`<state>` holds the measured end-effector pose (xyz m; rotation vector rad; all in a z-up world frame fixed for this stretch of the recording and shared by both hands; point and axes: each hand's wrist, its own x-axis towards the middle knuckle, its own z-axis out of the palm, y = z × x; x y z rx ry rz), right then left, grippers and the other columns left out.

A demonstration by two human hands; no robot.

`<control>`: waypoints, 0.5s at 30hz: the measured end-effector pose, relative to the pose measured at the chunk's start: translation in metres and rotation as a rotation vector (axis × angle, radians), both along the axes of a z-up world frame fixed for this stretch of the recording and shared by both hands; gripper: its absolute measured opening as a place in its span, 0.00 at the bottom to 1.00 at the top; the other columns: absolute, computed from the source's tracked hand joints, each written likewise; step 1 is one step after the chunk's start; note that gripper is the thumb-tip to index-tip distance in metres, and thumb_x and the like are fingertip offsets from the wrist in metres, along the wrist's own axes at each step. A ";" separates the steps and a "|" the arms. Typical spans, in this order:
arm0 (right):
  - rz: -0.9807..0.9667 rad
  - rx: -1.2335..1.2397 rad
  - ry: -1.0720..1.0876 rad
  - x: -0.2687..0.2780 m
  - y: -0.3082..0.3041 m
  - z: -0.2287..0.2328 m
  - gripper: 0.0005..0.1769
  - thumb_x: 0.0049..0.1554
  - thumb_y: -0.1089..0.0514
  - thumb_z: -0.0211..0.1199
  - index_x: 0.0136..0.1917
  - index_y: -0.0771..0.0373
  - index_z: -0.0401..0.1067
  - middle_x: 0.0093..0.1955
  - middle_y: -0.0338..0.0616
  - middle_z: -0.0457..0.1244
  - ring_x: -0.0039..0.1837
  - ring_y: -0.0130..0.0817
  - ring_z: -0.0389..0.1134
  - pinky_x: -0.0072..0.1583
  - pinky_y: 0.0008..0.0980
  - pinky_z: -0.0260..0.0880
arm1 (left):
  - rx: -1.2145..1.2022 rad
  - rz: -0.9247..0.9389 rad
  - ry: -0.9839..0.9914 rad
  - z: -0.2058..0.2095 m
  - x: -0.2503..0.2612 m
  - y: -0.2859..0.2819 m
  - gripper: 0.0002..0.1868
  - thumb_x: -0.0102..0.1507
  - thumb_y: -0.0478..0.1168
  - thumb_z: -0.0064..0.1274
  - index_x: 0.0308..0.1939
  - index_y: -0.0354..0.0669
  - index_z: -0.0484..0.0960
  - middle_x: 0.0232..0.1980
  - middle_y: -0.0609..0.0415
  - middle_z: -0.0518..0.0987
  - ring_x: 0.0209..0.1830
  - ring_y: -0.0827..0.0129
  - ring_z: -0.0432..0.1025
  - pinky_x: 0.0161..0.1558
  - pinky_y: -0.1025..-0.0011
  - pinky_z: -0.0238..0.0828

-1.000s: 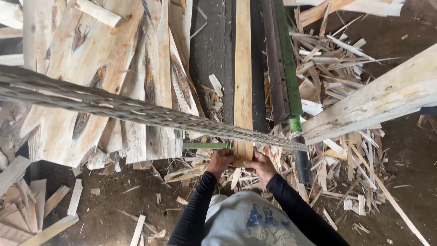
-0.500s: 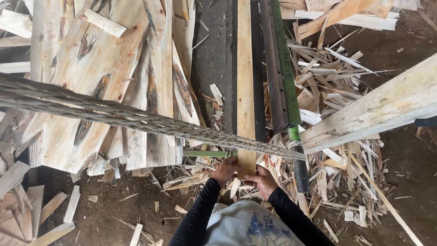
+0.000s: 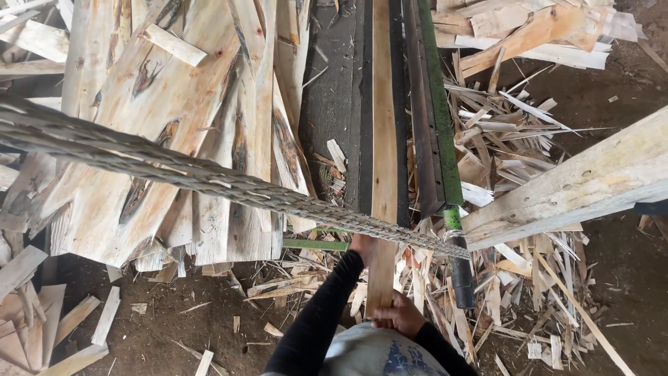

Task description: Shaving thin strips from wood pieces using a large lever-operated blade.

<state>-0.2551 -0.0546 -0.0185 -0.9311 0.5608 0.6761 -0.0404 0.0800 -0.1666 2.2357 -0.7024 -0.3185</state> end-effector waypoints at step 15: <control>0.341 0.010 -0.318 0.046 0.077 0.058 0.20 0.57 0.68 0.68 0.61 0.70 0.68 0.49 0.51 0.72 0.46 0.39 0.74 0.50 0.37 0.80 | -0.996 0.631 0.460 0.229 -0.026 0.122 0.20 0.65 0.34 0.61 0.59 0.33 0.75 0.53 0.48 0.82 0.50 0.67 0.75 0.52 0.70 0.74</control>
